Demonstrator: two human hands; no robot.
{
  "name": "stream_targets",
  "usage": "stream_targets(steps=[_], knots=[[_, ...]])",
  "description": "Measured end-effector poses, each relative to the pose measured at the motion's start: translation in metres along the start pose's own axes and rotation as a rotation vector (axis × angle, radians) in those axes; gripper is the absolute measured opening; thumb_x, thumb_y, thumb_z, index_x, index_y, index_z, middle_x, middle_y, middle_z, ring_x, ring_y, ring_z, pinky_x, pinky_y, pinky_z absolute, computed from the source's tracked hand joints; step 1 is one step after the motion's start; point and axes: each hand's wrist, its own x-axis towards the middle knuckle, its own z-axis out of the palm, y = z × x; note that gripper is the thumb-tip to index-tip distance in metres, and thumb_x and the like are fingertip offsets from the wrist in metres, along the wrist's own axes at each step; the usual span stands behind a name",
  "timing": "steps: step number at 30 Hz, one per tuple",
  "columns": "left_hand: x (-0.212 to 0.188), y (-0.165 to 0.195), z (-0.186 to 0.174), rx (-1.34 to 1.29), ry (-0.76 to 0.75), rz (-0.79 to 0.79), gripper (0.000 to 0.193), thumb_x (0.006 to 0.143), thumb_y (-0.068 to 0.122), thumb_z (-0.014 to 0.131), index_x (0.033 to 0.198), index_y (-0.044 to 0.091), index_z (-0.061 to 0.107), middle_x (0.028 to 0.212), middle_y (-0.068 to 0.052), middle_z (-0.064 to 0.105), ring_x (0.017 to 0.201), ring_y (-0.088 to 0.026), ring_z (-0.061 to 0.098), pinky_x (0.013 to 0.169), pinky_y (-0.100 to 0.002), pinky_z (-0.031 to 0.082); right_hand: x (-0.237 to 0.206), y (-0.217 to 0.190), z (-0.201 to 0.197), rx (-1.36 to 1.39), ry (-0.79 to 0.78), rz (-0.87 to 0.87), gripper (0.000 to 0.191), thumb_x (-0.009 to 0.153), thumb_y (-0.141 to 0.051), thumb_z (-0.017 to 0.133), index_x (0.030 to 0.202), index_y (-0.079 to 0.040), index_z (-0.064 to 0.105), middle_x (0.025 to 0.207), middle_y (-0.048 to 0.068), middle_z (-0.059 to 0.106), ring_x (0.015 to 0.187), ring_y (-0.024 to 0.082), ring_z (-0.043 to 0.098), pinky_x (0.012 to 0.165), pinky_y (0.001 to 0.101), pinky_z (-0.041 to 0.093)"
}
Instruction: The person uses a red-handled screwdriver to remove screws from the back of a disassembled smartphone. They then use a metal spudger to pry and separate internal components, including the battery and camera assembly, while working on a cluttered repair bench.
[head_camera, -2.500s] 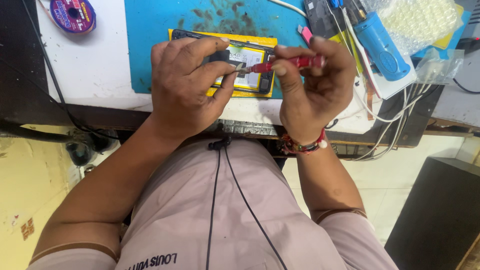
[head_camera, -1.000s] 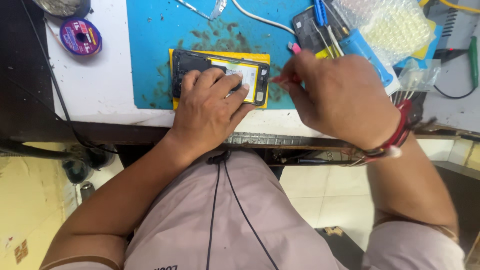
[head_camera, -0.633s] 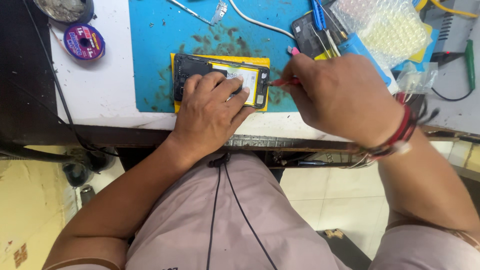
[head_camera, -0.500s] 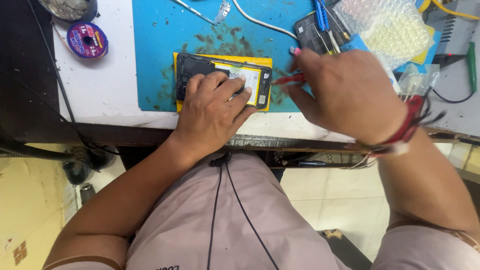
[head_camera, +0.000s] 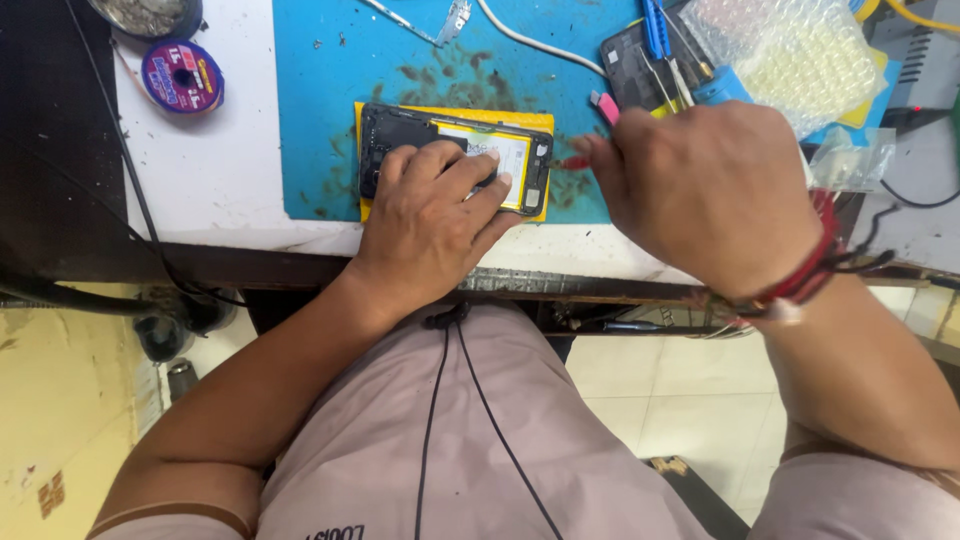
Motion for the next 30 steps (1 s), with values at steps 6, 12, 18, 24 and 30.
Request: stream_targets(steps=[6,12,18,24,30], knots=[[0.0,0.0,-0.001,0.005,0.021,0.011,0.032,0.094,0.034,0.078,0.113,0.009,0.076,0.125,-0.005,0.068,0.117,-0.028,0.056,0.101,-0.047,0.04,0.002,-0.007,0.005,-0.09,-0.017,0.154,0.034,0.098,-0.038,0.074,0.079,-0.01,0.067,0.055,0.01,0.062,0.048,0.028,0.06,0.049,0.0392,0.045],[-0.005,-0.032,-0.026,-0.013,0.066,-0.025,0.044,0.093,0.039,0.083,0.123,0.009,0.072,0.127,-0.008,0.067,0.115,-0.029,0.058,0.1,-0.047,0.04,0.02,0.0,0.029,1.046,0.38,0.117,0.015,0.103,-0.003,0.076,0.102,0.001,0.062,0.102,0.006,0.067,0.089,0.012,0.062,0.081,0.0284,0.056],[-0.01,-0.085,-0.049,0.224,0.085,-0.129,0.09,0.105,0.062,0.07,0.156,-0.005,0.036,0.129,-0.016,0.064,0.127,-0.033,0.051,0.112,-0.05,0.033,0.077,-0.043,0.093,1.367,0.818,0.076,0.012,0.11,0.001,0.064,0.12,0.0,0.057,0.108,0.005,0.07,0.092,0.012,0.07,0.085,0.0266,0.06],[-0.009,-0.083,-0.048,0.196,0.103,-0.168,0.097,0.107,0.067,0.069,0.156,-0.008,0.034,0.138,-0.02,0.067,0.13,-0.035,0.053,0.111,-0.051,0.032,0.118,-0.059,0.124,1.42,0.778,-0.055,0.007,0.113,0.001,0.062,0.12,0.0,0.058,0.1,0.008,0.071,0.094,0.017,0.078,0.086,0.0284,0.062],[-0.015,-0.083,-0.051,0.212,0.131,-0.176,0.096,0.108,0.062,0.07,0.151,-0.014,0.031,0.135,-0.02,0.07,0.13,-0.034,0.057,0.116,-0.052,0.03,0.134,-0.07,0.14,1.338,0.765,-0.047,0.012,0.113,0.002,0.063,0.121,-0.001,0.055,0.101,0.009,0.072,0.094,0.017,0.079,0.086,0.0281,0.065]])
